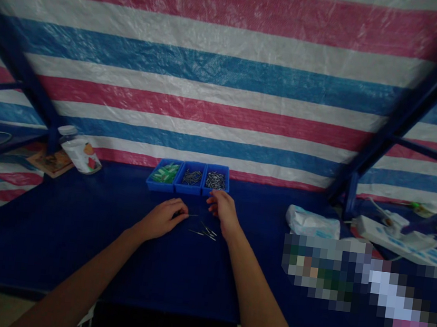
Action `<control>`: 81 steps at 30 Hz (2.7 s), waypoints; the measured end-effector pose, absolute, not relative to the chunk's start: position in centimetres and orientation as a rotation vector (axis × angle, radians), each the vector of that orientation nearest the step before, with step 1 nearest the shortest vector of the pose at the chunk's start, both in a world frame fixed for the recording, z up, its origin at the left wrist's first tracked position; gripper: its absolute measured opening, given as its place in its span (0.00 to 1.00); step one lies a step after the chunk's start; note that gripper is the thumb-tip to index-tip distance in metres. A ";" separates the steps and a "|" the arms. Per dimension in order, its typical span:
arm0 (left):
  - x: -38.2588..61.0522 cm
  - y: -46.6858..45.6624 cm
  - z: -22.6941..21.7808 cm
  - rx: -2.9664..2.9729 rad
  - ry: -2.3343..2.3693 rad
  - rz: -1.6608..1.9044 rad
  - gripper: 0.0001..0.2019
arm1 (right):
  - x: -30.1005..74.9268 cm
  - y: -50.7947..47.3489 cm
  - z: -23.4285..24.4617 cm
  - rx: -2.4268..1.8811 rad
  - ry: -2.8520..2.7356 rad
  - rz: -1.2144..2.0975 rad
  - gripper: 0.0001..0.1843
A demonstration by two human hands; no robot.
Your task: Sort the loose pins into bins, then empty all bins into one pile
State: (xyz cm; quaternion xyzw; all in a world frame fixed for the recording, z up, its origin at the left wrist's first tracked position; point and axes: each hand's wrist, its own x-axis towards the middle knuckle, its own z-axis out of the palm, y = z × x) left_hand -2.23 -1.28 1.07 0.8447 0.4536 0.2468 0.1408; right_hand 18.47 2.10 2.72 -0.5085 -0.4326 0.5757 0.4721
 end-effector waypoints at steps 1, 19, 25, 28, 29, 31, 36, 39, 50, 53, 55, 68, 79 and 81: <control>-2.3 -1.2 1.0 2.428 1.326 0.750 0.05 | 18.4 2.1 2.5 -1.275 -1.212 1.312 0.14; -2.2 -1.3 0.9 2.333 1.329 1.090 0.06 | 16.8 0.8 2.0 -1.194 -1.839 0.886 0.21; -2.1 -1.4 1.1 2.261 1.380 1.027 0.05 | 17.5 1.5 2.2 -1.137 -1.697 0.987 0.19; -2.2 -1.5 1.2 2.274 1.416 0.966 0.05 | 18.2 1.8 2.8 -1.083 -1.557 1.129 0.17; -2.2 -1.4 1.2 2.278 1.423 0.942 0.05 | 18.4 1.8 3.0 -1.060 -1.490 1.198 0.17; -2.2 -1.4 1.3 2.282 1.430 0.904 0.06 | 18.7 1.5 3.6 -0.986 -1.341 1.357 0.18; -2.1 -1.4 1.3 2.281 1.449 0.855 0.07 | 19.5 -0.1 4.9 -0.737 -1.138 1.661 0.19; -2.2 -1.3 1.2 2.280 1.455 0.819 0.06 | 19.9 -0.6 5.3 -0.683 -1.117 1.695 0.20; -2.1 -1.5 1.3 2.278 1.444 0.800 0.06 | 19.3 1.0 4.6 -0.746 -1.008 1.853 0.19; -2.1 -1.4 1.3 2.270 1.446 0.796 0.05 | 19.1 1.4 4.3 -0.915 -0.999 1.811 0.20; -2.2 -1.4 1.3 2.273 1.440 0.803 0.05 | 19.0 1.6 4.1 -0.972 -0.909 1.780 0.15; -2.2 -1.4 1.1 2.274 1.434 0.787 0.04 | 21.4 2.0 2.9 -1.397 -2.086 1.082 0.16; -1.9 -1.8 0.9 2.419 1.175 0.725 0.06 | 22.4 0.9 4.2 -1.489 -2.236 1.216 0.12; -1.8 -1.9 1.1 2.428 1.150 0.705 0.06 | 22.3 0.8 4.2 -1.496 -2.245 1.213 0.09</control>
